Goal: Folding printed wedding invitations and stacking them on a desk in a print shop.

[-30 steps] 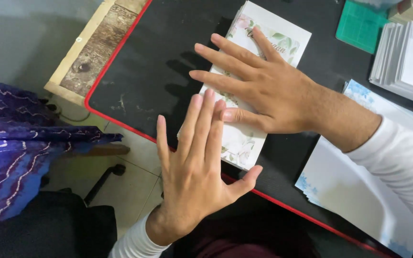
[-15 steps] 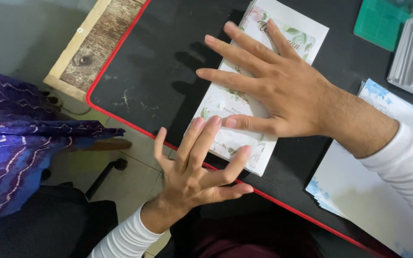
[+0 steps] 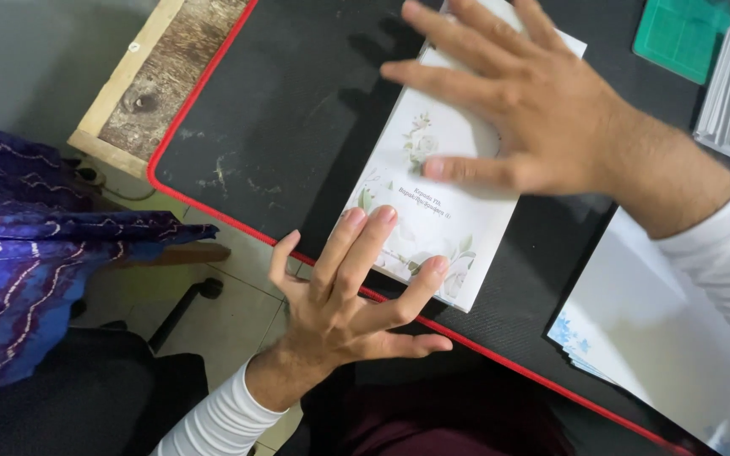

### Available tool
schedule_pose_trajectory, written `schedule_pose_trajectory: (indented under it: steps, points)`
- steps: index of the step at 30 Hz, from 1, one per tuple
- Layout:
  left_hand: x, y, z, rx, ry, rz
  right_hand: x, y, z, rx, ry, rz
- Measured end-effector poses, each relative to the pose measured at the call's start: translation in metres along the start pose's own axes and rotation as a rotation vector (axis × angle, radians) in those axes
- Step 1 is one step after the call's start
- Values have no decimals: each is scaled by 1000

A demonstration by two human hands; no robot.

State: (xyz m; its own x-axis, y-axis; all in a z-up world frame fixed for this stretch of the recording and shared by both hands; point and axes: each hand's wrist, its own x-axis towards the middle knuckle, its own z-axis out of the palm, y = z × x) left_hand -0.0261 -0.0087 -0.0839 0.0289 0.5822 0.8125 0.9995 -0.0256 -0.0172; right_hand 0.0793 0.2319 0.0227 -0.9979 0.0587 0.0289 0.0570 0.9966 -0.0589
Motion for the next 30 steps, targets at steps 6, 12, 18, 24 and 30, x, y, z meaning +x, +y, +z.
schedule_pose_trajectory:
  steps: [6, 12, 18, 24, 30]
  points:
    - [0, 2, 2, -23, 9, -22, -1, 29, -3, 43, 1, 184]
    - [-1, 4, 1, -36, -28, -59, -18, 17, 0, -464, 225, 35]
    - [-3, 6, 0, -71, -41, -82, -24, -59, -12, 90, -55, -25]
    - [-3, 7, -4, -57, -73, -65, -25, -17, 1, 50, -43, 38]
    - [3, 9, -13, 1, -124, -63, -19, 7, -4, 50, -21, 173]
